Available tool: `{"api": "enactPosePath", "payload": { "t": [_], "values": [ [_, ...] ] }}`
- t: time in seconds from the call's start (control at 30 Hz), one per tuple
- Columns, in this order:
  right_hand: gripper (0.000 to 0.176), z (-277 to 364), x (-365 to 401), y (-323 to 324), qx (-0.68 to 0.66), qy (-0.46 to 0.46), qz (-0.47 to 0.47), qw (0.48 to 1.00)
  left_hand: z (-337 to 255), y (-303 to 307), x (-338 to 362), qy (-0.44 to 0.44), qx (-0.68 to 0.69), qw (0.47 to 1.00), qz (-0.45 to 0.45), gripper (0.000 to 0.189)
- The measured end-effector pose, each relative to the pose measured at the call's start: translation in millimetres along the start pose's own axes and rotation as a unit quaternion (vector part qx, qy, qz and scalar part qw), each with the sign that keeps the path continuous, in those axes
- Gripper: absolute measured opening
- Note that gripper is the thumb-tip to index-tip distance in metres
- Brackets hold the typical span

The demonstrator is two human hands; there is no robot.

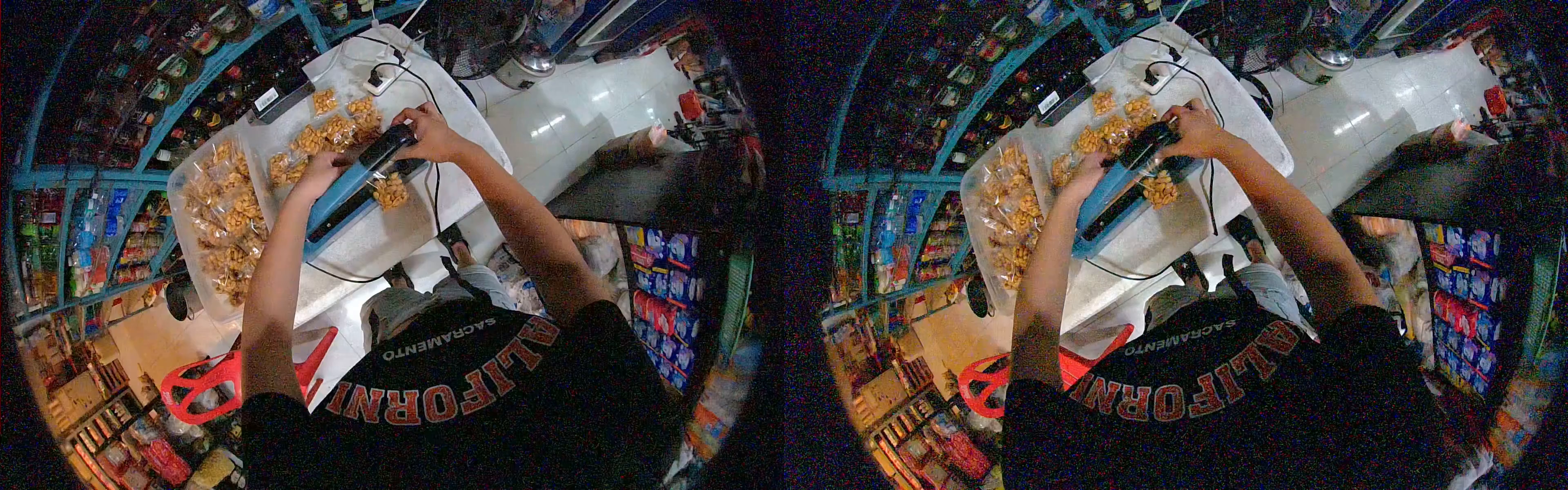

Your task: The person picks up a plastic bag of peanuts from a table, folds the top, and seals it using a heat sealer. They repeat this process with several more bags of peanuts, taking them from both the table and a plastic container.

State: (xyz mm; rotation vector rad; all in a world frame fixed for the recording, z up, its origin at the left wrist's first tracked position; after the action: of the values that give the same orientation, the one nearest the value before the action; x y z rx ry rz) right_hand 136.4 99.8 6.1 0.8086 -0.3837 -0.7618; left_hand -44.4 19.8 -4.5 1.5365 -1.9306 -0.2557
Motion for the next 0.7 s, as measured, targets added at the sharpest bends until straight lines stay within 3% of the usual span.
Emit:
{"api": "enactPosePath", "payload": {
  "t": [0.03, 0.2, 0.6, 0.7],
  "values": [
    [0.049, -4, -1, -3, -0.024, -0.038, 0.007, 0.999, -2, 0, 2, 0.000, 0.000, 1.000, -0.001, 0.028],
    [0.047, -9, -7, -13, -0.044, 0.000, -0.018, 0.999, 0, 2, 6, 0.057, 0.021, 0.998, -0.012, 0.026],
    [0.054, -6, -8, -19, -0.018, 0.004, -0.028, 0.999, 2, 3, 7, 0.014, 0.006, 1.000, -0.024, 0.024],
    [0.055, -5, -7, -20, -0.024, 0.001, -0.039, 0.999, 7, 2, 5, 0.040, 0.007, 0.999, -0.018, 0.026]
  ]
}}
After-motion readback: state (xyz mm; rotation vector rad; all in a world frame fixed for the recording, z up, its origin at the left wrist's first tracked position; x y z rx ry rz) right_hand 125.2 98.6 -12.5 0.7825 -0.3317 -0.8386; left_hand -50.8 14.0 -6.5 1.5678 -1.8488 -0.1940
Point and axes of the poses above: each hand's wrist, its own x-axis away from the middle knuckle, its own y-axis out of the back of the hand, z = x × y, the point moved 5 cm from there along -x, towards the middle knuckle, and after that the axes turned 2 degrees about -y, right-handed, at the moved point
